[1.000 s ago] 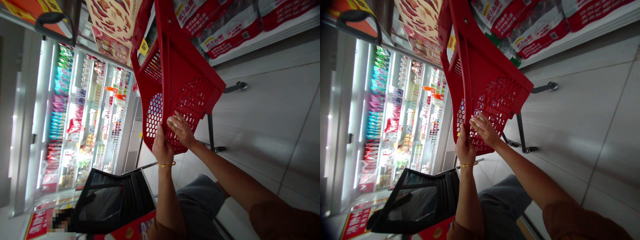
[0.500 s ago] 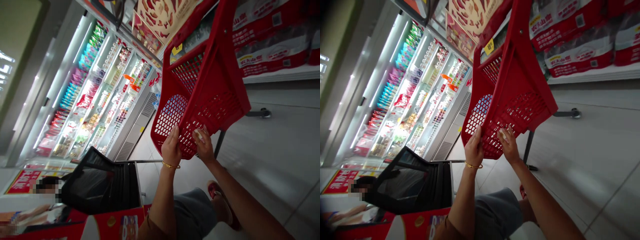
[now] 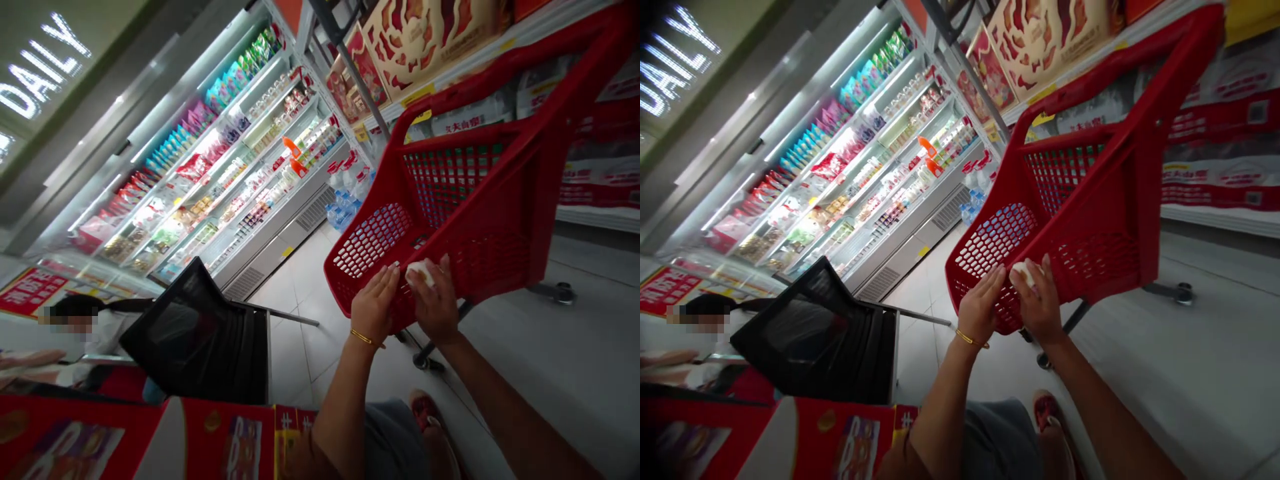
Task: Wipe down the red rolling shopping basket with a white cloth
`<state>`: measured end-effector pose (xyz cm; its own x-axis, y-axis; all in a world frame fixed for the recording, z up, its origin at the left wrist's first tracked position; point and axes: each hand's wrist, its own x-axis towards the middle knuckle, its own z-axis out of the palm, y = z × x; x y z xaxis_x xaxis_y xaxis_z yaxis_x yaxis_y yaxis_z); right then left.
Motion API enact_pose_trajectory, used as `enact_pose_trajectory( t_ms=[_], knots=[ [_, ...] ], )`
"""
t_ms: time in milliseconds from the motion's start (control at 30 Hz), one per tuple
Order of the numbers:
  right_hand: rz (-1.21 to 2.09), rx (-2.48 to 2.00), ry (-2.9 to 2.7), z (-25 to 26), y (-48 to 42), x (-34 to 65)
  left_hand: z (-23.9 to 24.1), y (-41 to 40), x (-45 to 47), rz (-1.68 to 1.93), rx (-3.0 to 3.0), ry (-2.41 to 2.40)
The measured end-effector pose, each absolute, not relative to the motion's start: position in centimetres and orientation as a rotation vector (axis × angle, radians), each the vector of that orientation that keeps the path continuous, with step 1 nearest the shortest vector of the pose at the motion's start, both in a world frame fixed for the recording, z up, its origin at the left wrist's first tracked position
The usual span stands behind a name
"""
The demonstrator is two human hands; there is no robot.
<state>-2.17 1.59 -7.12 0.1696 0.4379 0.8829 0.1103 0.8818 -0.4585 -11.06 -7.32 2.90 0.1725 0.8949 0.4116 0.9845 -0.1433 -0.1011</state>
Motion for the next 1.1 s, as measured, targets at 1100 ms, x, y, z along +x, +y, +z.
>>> enact_pose_trajectory(
  t_ms=[1100],
  knots=[
    [0.154,-0.653,-1.445,-4.7,2.5,-3.0,2.8,-6.5,-11.7,-0.384,-2.123,-1.981]
  ],
)
